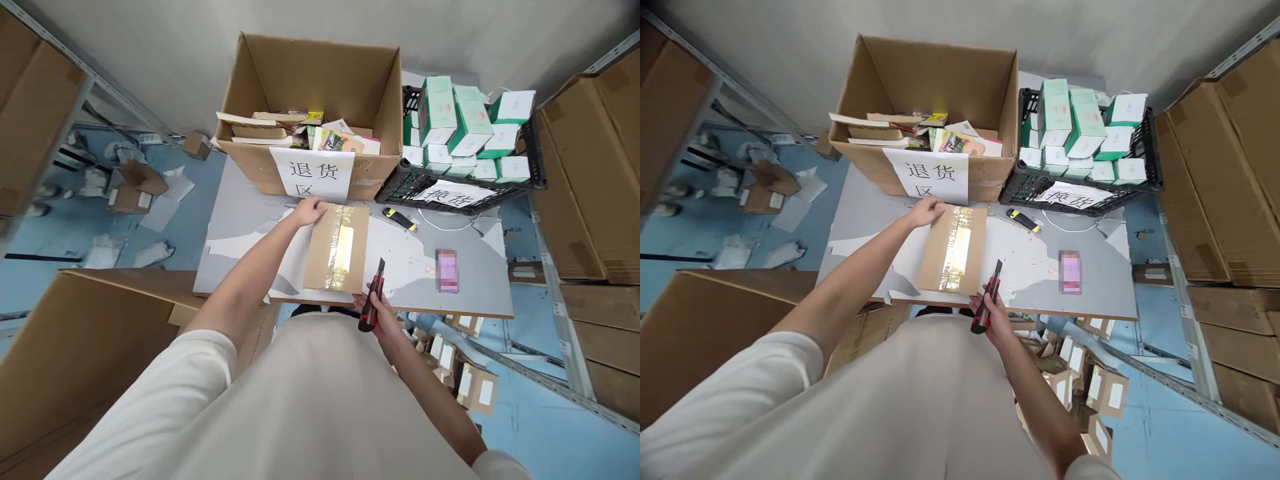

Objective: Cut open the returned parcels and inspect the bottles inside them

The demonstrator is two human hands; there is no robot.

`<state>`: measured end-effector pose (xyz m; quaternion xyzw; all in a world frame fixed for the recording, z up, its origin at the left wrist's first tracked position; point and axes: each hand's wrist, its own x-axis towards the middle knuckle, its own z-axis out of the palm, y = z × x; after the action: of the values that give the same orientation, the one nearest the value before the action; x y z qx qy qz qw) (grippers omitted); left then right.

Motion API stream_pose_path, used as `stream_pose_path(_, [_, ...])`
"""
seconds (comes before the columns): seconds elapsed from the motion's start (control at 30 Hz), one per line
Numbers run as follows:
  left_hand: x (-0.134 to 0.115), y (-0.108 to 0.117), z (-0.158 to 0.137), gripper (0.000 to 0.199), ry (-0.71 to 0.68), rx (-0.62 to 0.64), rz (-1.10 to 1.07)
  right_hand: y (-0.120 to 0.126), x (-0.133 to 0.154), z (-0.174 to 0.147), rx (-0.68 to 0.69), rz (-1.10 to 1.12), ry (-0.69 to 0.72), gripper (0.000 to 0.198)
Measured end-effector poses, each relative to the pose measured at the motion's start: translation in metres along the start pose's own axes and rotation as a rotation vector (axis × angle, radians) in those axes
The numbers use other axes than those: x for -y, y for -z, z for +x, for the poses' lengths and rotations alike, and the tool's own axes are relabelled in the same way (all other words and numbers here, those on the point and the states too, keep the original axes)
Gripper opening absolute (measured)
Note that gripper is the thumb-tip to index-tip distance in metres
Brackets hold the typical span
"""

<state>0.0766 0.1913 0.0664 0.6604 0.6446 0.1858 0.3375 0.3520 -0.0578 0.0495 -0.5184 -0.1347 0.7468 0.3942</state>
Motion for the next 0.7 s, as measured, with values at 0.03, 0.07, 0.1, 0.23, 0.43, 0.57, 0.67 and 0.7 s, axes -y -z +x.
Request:
stream_pose_path(0.03, [0.004, -0.001, -0.007, 0.037, 0.030, -0.047, -0.044, 0.000, 0.004, 0.005, -0.018, -0.003, 0.030, 0.047])
stream_pose_path(0.07, [0.009, -0.002, -0.018, 0.035, 0.056, -0.113, -0.089, 0.001, 0.010, 0.012, -0.037, -0.012, 0.065, 0.049])
stream_pose_path(0.1, [0.014, -0.003, -0.032, 0.034, 0.084, -0.188, -0.129, 0.003, 0.017, 0.019, -0.052, -0.024, 0.103, 0.050])
stream_pose_path(0.23, [0.033, -0.014, -0.103, 0.032, 0.294, -0.471, -0.212, 0.008, 0.056, 0.065, -0.007, -0.124, 0.257, 0.052])
stream_pose_path(0.43, [0.027, -0.062, -0.180, 0.036, 0.513, -0.668, -0.198, -0.017, 0.109, 0.139, 0.129, -0.309, 0.352, 0.049])
stream_pose_path(0.57, [0.011, -0.075, -0.195, 0.038, 0.488, -0.739, -0.050, -0.010, 0.119, 0.144, 0.153, -0.362, 0.364, 0.048])
stream_pose_path(0.67, [0.003, -0.063, -0.186, 0.049, 0.281, -0.737, 0.162, 0.015, 0.116, 0.125, 0.120, -0.571, 0.356, 0.052])
stream_pose_path(0.7, [0.000, -0.056, -0.180, 0.052, 0.202, -0.677, 0.227, 0.024, 0.115, 0.117, 0.118, -0.646, 0.348, 0.055])
